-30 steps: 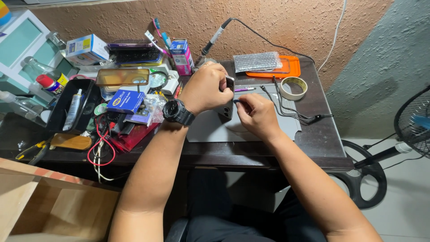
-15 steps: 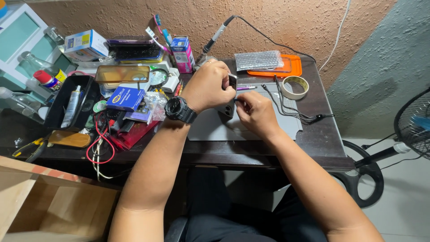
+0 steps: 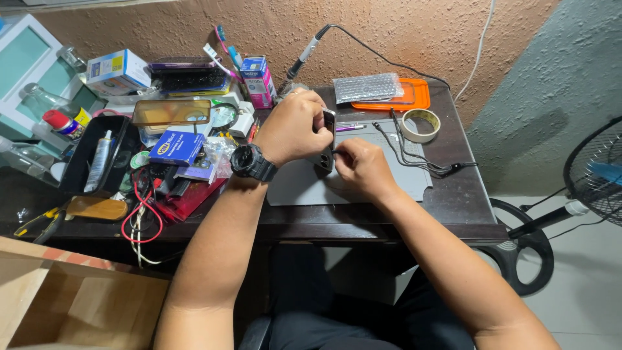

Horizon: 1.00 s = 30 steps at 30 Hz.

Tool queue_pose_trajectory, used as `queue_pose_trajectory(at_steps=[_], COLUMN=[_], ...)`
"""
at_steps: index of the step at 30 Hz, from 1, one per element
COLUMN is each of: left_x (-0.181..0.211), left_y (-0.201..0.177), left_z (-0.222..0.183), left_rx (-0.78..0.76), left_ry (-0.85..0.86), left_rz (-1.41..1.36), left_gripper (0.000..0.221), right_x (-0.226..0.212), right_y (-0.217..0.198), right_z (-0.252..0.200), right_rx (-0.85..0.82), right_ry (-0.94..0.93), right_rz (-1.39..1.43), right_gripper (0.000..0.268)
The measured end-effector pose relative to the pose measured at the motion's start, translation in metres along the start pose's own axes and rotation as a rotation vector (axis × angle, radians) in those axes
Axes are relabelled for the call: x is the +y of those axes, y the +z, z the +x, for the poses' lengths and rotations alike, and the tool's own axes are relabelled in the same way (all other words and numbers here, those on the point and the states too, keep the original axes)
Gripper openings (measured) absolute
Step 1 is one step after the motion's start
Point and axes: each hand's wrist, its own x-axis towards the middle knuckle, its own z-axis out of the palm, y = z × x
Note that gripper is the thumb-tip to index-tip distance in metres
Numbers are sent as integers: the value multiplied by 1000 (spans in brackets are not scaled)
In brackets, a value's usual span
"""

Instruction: Using a prying tool to carefully remove the back cover of a smartphone on a repair bench.

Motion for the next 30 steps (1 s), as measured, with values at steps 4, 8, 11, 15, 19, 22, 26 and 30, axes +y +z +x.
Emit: queue_pose_trajectory(at_steps=[4,8,11,15,19,22,26,30], left_x=[0,1,2,0,-1,-3,0,0], left_y=[-1,-2,-2,-2,-3,-2,-3,-4], left_z=[-1,-2,0,1,1,1,2,2], left_rx=[0,2,2,2,-10,-13,-16,-21], left_ry=[4,18,31,53,56,65,52,54], left_rz=[9,9,10,11,10,16,16,24], left_gripper=[13,12,11,10,9,9,8,8], right_x=[1,3,0,-1,-2,-1,-2,-1], right_y=[-4,-7,-11,-14,-16,-15,-16,-16], right_z=[0,-1,0,-2,0,-1,0,0], right_rx=[30,57,66,71,54,30,-2,-21], right_ry=[20,32,34,49,36,49,41,38], right_rz=[31,36,47,56,38,57,46,43], right_gripper=[6,6,6,5,4,5,5,5])
